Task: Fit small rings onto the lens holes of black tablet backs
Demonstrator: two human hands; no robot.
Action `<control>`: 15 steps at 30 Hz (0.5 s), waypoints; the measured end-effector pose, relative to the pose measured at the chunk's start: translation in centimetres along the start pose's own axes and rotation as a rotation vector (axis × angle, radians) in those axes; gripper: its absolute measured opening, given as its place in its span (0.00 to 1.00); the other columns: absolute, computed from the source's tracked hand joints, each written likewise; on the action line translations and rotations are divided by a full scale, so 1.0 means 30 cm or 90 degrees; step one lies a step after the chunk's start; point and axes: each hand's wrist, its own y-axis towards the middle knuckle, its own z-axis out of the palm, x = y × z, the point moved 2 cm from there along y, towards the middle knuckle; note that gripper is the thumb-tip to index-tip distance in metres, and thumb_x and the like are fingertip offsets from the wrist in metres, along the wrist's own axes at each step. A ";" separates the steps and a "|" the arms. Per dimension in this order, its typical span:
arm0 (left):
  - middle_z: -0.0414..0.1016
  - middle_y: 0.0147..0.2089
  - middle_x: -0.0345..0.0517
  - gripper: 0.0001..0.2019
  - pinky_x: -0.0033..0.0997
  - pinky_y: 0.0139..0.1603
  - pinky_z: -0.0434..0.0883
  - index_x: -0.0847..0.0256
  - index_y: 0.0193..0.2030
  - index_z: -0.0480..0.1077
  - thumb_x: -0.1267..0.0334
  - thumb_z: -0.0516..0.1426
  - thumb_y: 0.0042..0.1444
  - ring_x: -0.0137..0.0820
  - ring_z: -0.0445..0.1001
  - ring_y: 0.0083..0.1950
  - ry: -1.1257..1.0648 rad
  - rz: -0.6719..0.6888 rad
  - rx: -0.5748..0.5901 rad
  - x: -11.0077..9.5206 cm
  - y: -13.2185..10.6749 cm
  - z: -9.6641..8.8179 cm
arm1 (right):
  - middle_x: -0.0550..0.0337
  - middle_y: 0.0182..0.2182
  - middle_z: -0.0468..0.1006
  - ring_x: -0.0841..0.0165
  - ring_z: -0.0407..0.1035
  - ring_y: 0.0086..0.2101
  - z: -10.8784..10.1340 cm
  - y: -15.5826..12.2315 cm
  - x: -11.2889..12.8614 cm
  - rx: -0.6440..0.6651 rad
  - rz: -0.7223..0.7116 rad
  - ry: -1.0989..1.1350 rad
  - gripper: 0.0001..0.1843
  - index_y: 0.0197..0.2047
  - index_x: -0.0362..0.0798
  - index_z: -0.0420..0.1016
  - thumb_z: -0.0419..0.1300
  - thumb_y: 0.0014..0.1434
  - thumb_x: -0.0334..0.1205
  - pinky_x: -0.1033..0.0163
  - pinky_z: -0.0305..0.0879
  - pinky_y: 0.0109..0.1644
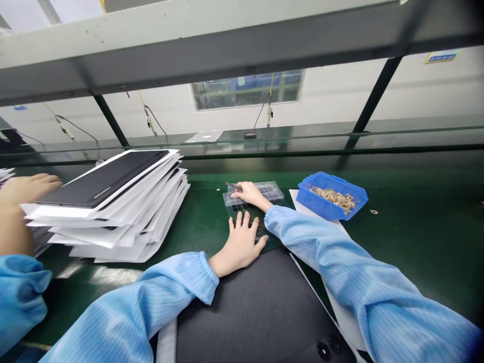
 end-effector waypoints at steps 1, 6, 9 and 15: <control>0.51 0.67 0.66 0.29 0.62 0.63 0.49 0.68 0.65 0.55 0.50 0.45 0.64 0.57 0.45 0.69 0.000 0.000 0.001 0.000 0.000 0.000 | 0.52 0.48 0.72 0.65 0.70 0.44 -0.001 0.001 0.000 -0.001 0.004 0.002 0.17 0.52 0.43 0.68 0.56 0.62 0.44 0.53 0.69 0.47; 0.51 0.68 0.67 0.29 0.63 0.62 0.49 0.68 0.65 0.55 0.49 0.45 0.64 0.56 0.44 0.69 0.000 -0.003 0.001 0.001 0.003 0.002 | 0.52 0.48 0.71 0.65 0.69 0.44 0.000 0.005 0.002 -0.015 0.034 0.005 0.17 0.52 0.44 0.68 0.55 0.62 0.44 0.53 0.69 0.47; 0.50 0.68 0.67 0.29 0.63 0.62 0.50 0.68 0.64 0.55 0.49 0.45 0.64 0.56 0.44 0.69 0.001 -0.002 0.000 0.001 0.004 0.002 | 0.52 0.48 0.71 0.65 0.69 0.44 0.003 0.006 0.003 -0.019 0.049 0.006 0.17 0.52 0.44 0.68 0.55 0.62 0.44 0.53 0.69 0.47; 0.51 0.67 0.68 0.30 0.63 0.62 0.49 0.69 0.65 0.54 0.49 0.45 0.64 0.57 0.45 0.69 0.002 -0.002 -0.004 0.004 0.005 0.003 | 0.53 0.48 0.72 0.65 0.69 0.44 0.005 0.009 0.003 -0.029 0.065 0.007 0.17 0.52 0.44 0.68 0.56 0.62 0.44 0.53 0.69 0.47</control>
